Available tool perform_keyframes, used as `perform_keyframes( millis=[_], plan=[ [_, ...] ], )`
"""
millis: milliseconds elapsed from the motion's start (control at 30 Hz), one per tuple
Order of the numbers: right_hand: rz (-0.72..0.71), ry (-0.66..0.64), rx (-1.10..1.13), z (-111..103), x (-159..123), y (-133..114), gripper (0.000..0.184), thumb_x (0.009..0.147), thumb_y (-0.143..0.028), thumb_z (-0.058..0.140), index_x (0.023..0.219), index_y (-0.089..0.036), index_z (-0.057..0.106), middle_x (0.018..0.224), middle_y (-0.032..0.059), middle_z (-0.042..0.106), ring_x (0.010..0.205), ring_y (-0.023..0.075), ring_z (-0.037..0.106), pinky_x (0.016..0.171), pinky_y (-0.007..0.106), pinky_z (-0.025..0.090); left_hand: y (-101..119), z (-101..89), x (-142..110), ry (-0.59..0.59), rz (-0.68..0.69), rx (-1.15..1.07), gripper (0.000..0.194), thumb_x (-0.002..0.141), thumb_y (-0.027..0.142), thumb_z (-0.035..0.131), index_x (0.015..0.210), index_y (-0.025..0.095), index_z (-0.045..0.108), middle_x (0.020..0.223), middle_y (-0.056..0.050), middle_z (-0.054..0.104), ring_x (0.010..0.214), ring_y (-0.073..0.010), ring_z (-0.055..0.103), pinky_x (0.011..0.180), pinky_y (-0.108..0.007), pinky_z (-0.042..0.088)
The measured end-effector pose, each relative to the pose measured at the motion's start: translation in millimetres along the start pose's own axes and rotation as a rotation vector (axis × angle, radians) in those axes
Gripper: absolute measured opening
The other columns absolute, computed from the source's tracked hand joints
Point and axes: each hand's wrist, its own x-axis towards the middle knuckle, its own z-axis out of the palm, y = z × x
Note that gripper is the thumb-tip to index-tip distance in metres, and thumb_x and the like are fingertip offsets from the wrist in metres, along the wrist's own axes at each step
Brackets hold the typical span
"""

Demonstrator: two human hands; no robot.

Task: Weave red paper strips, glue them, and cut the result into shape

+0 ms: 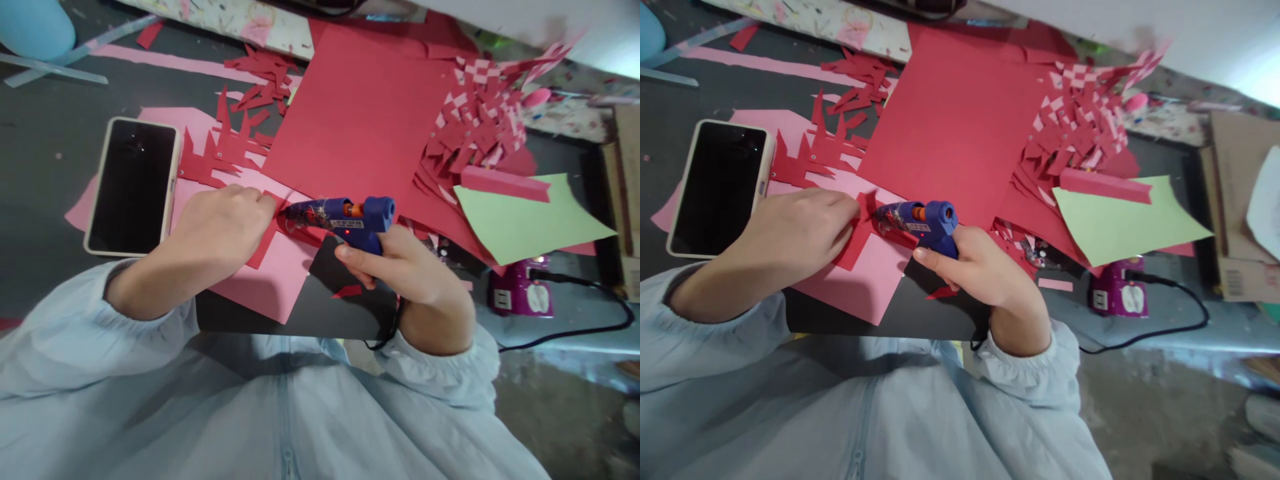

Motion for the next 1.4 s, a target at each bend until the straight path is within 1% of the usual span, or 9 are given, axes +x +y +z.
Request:
perform_keyframes(
  millis=[167,267,400,567,633,800,867,1033,1400],
  plan=[
    [-0.008,0.003,0.009,-0.5,0.5,-1.3,0.060,0.086,-0.068,0.055,0.049,-0.022,0.045,0.043,-0.0001,0.049,0.042,0.0104,0.045,0.045,0.027,0.033,-0.4,1.9,-0.2,0.012,0.014,-0.003,0.029,0.090,0.015,0.047,0.108,0.020,0.069,0.108,-0.010,0.074,0.099,-0.0264,0.071,0.071,-0.031,0.050],
    [0.004,-0.001,0.023,-1.1,-0.2,-1.1,0.061,0.085,-0.070,0.056,0.049,-0.022,0.044,0.042,-0.0004,0.048,0.042,0.0102,0.043,0.044,0.027,0.032,1.7,-1.2,-2.2,0.033,-0.008,-0.015,0.031,0.093,0.018,0.046,0.117,0.022,0.065,0.102,-0.009,0.076,0.093,-0.0247,0.071,0.068,-0.030,0.049],
    [0.017,0.001,0.029,-0.7,-0.2,-1.5,0.063,0.083,-0.075,0.055,0.050,-0.023,0.044,0.042,-0.0003,0.048,0.042,0.0108,0.044,0.045,0.027,0.033,3.3,-4.4,-3.2,0.036,-0.044,0.013,0.032,0.095,0.022,0.043,0.123,0.018,0.059,0.089,-0.010,0.075,0.079,-0.0237,0.071,0.064,-0.030,0.048],
    [0.001,0.005,0.032,1.0,1.2,-2.0,0.060,0.084,-0.073,0.055,0.052,-0.022,0.045,0.042,-0.0007,0.048,0.042,0.0108,0.044,0.046,0.027,0.034,1.3,0.9,-1.2,0.120,-0.045,-0.015,0.037,0.100,0.040,0.042,0.120,0.016,0.060,0.091,-0.013,0.075,0.086,-0.0273,0.073,0.070,-0.032,0.052],
    [-0.008,0.013,0.038,1.8,1.6,-2.1,0.058,0.084,-0.071,0.056,0.055,-0.022,0.045,0.044,-0.0013,0.049,0.043,0.0107,0.044,0.047,0.027,0.035,0.2,3.4,0.0,0.147,-0.040,-0.012,0.040,0.100,0.043,0.041,0.121,0.015,0.061,0.091,-0.014,0.075,0.088,-0.0290,0.073,0.072,-0.034,0.052],
    [-0.033,0.061,0.028,2.6,1.4,-2.1,0.049,0.084,-0.065,0.058,0.063,-0.022,0.046,0.049,-0.0022,0.049,0.047,0.0116,0.045,0.049,0.027,0.036,-2.3,5.1,4.1,0.172,-0.032,-0.026,0.038,0.101,0.033,0.033,0.114,0.017,0.065,0.085,-0.013,0.074,0.081,-0.0296,0.073,0.067,-0.036,0.051],
    [-0.034,0.060,0.015,1.9,0.9,-2.1,0.047,0.084,-0.064,0.058,0.063,-0.023,0.046,0.050,-0.0019,0.049,0.048,0.0120,0.045,0.049,0.027,0.036,-2.7,4.9,5.6,0.168,-0.064,-0.028,0.038,0.099,0.031,0.033,0.111,0.017,0.066,0.084,-0.014,0.074,0.080,-0.0300,0.073,0.066,-0.036,0.050],
    [-0.045,0.029,0.017,1.6,0.5,-0.8,0.045,0.085,-0.060,0.058,0.062,-0.023,0.044,0.050,-0.0019,0.048,0.050,0.0128,0.046,0.050,0.028,0.035,-2.7,5.9,6.7,0.183,-0.164,-0.050,0.037,0.098,0.031,0.034,0.108,0.016,0.066,0.082,-0.011,0.074,0.080,-0.0276,0.073,0.067,-0.033,0.049],
    [-0.039,0.031,0.026,2.6,0.6,-1.3,0.044,0.085,-0.060,0.058,0.065,-0.022,0.048,0.050,-0.0024,0.049,0.050,0.0128,0.047,0.052,0.028,0.036,-6.2,11.6,7.4,0.205,-0.154,-0.009,0.037,0.098,0.033,0.033,0.107,0.016,0.065,0.077,-0.009,0.072,0.075,-0.0246,0.072,0.064,-0.030,0.048]
  ],
)
